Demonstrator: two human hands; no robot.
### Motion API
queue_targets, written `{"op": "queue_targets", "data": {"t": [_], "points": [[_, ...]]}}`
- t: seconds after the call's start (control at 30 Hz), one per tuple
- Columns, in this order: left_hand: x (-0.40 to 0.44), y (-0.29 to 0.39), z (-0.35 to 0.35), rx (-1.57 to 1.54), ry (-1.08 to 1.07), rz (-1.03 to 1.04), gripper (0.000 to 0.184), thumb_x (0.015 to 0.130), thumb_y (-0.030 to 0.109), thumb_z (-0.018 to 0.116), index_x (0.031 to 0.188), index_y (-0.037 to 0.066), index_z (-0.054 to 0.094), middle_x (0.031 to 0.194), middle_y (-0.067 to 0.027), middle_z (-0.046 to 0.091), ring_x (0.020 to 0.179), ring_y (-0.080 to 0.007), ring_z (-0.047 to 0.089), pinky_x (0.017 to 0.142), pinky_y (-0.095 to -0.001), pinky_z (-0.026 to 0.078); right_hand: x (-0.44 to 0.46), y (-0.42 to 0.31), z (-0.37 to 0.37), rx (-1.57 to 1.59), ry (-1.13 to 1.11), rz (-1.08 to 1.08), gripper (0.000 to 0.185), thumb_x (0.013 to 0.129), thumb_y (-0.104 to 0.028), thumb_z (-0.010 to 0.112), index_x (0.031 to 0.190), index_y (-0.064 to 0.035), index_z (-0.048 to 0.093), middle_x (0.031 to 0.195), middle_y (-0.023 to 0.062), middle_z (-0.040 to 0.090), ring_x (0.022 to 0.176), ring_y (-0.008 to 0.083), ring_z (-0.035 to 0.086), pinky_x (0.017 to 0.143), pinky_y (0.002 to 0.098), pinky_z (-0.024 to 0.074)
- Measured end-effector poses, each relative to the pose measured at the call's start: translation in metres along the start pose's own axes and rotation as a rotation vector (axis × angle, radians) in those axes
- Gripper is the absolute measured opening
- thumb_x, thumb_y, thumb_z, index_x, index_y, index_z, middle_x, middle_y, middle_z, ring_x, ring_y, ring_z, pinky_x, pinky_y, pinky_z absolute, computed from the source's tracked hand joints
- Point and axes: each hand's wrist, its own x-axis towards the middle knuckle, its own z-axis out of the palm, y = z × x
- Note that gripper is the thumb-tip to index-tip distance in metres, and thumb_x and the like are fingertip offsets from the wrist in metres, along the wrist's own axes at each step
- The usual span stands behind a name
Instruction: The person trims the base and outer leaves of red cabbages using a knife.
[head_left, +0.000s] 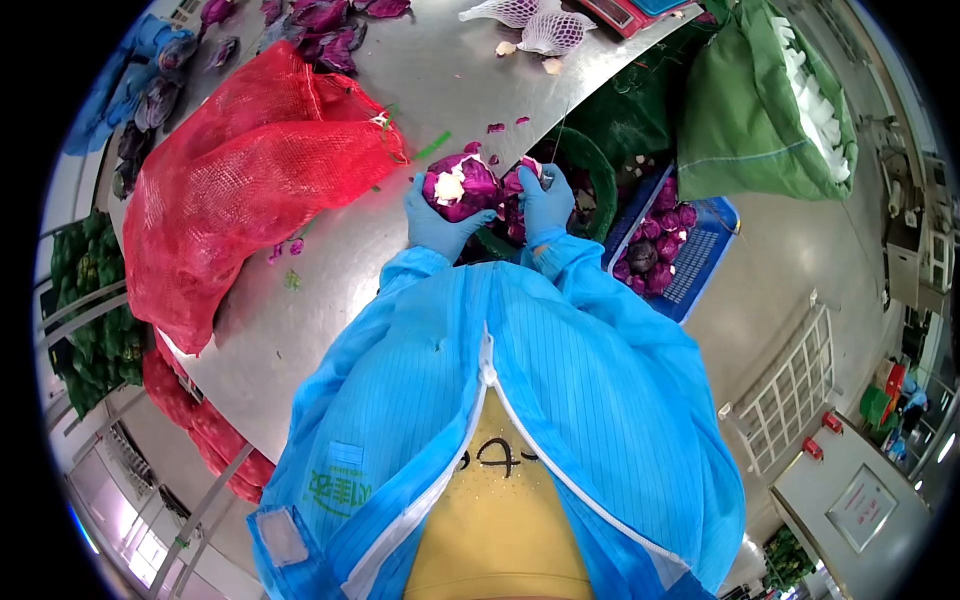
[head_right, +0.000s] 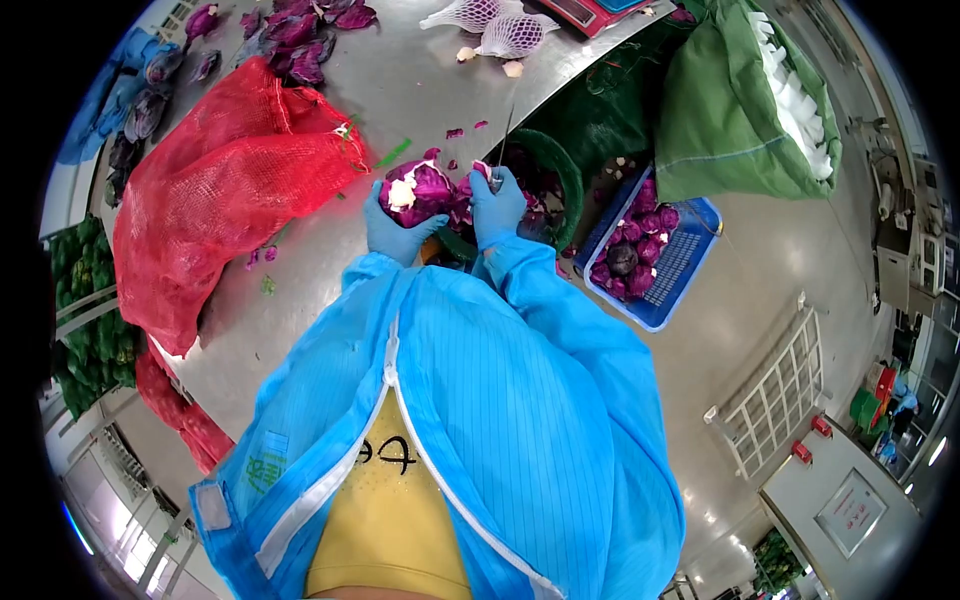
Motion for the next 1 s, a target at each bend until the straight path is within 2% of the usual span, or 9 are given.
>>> {"op": "queue_targets", "data": {"t": [0.03, 0.27, 0.33, 0.4, 0.57, 0.67, 0.87, 0.93, 1.0], "points": [[0.001, -0.006, 0.003, -0.042, 0.033, 0.001, 0.122, 0.049, 0.041, 0.091, 0.140, -0.001, 0.021, 0.135, -0.0234, 0.033, 0.123, -0.0359, 0.040, 0.104, -0.0397, 0.038, -0.008, -0.012, 0.001, -0.019, -0.011, -0.024, 0.022, 0.082, -0.019, 0.070, 0.094, -0.0035, 0.062, 0.064, -0.0007, 0.057, 0.059, 0.0044, 0.051, 0.052, 0.0238, 0.0417], [0.011, -0.023, 0.004, -0.115, 0.025, 0.006, 0.126, 0.044, 0.045, 0.092, 0.139, -0.002, 0.024, 0.134, -0.0221, 0.035, 0.123, -0.0345, 0.041, 0.105, -0.0392, 0.037, -0.035, 0.011, -0.021, -0.115, -0.073, -0.353, 0.022, 0.083, -0.017, 0.071, 0.097, -0.0030, 0.062, 0.072, -0.0005, 0.061, 0.063, 0.0067, 0.053, 0.058, 0.0230, 0.0437], [0.010, -0.019, 0.002, -0.146, 0.021, 0.002, 0.126, 0.044, 0.045, 0.092, 0.139, -0.003, 0.024, 0.134, -0.0219, 0.035, 0.123, -0.0344, 0.041, 0.105, -0.0393, 0.037, -0.024, 0.009, -0.034, 0.190, -0.014, 0.024, 0.020, 0.080, -0.015, 0.072, 0.092, -0.0024, 0.061, 0.075, 0.0012, 0.062, 0.069, 0.0089, 0.056, 0.064, 0.0250, 0.0462], [0.009, -0.017, 0.002, -0.178, 0.018, -0.003, 0.126, 0.043, 0.046, 0.092, 0.139, -0.003, 0.024, 0.134, -0.0218, 0.036, 0.123, -0.0342, 0.041, 0.104, -0.0395, 0.037, 0.013, 0.057, -0.058, -0.081, 0.106, 0.078, 0.022, 0.077, -0.016, 0.074, 0.090, -0.0030, 0.061, 0.076, 0.0032, 0.062, 0.069, 0.0106, 0.057, 0.065, 0.0265, 0.0467], [0.007, -0.015, -0.003, -0.105, -0.004, 0.045, 0.130, 0.043, 0.047, 0.092, 0.140, -0.003, 0.022, 0.133, -0.0221, 0.035, 0.123, -0.0351, 0.041, 0.104, -0.0404, 0.037, 0.036, 0.037, -0.060, -0.847, 0.246, -0.321, 0.043, 0.073, -0.032, 0.075, 0.105, -0.0058, 0.064, 0.094, 0.0130, 0.063, 0.082, 0.0286, 0.062, 0.079, 0.0365, 0.0487], [0.004, -0.013, -0.008, -0.043, -0.052, 0.075, 0.131, 0.042, 0.048, 0.091, 0.140, -0.003, 0.021, 0.134, -0.0223, 0.034, 0.123, -0.0351, 0.040, 0.104, -0.0407, 0.036, 0.045, 0.016, -0.031, -0.479, -0.158, -0.267, 0.053, 0.075, -0.035, 0.075, 0.118, -0.0081, 0.060, 0.108, 0.0150, 0.063, 0.096, 0.0273, 0.064, 0.084, 0.0343, 0.0490], [0.001, -0.014, -0.009, 0.065, -0.055, 0.098, 0.131, 0.042, 0.050, 0.091, 0.141, -0.002, 0.021, 0.132, -0.0215, 0.036, 0.121, -0.0352, 0.041, 0.103, -0.0411, 0.037, 0.056, -0.019, 0.006, -0.477, -0.584, -0.268, 0.055, 0.080, -0.045, 0.068, 0.116, -0.0048, 0.059, 0.089, 0.0120, 0.067, 0.082, 0.0220, 0.066, 0.075, 0.0341, 0.0513], [0.003, -0.015, -0.008, 0.078, -0.033, 0.102, 0.129, 0.042, 0.050, 0.091, 0.140, -0.001, 0.023, 0.131, -0.0208, 0.038, 0.120, -0.0350, 0.043, 0.102, -0.0415, 0.038, 0.048, -0.040, 0.006, -0.524, -0.608, 0.113, 0.058, 0.086, -0.050, 0.058, 0.122, -0.0048, 0.055, 0.087, 0.0130, 0.068, 0.073, 0.0213, 0.066, 0.068, 0.0348, 0.0518], [0.002, -0.020, -0.006, 0.052, -0.042, 0.124, 0.130, 0.042, 0.051, 0.090, 0.141, 0.000, 0.022, 0.129, -0.0201, 0.039, 0.119, -0.0350, 0.043, 0.101, -0.0420, 0.038, 0.034, -0.040, 0.002, -0.561, -0.647, 0.143, 0.058, 0.092, -0.051, 0.047, 0.130, -0.0078, 0.049, 0.088, 0.0174, 0.068, 0.066, 0.0225, 0.065, 0.064, 0.0360, 0.0515]]}}
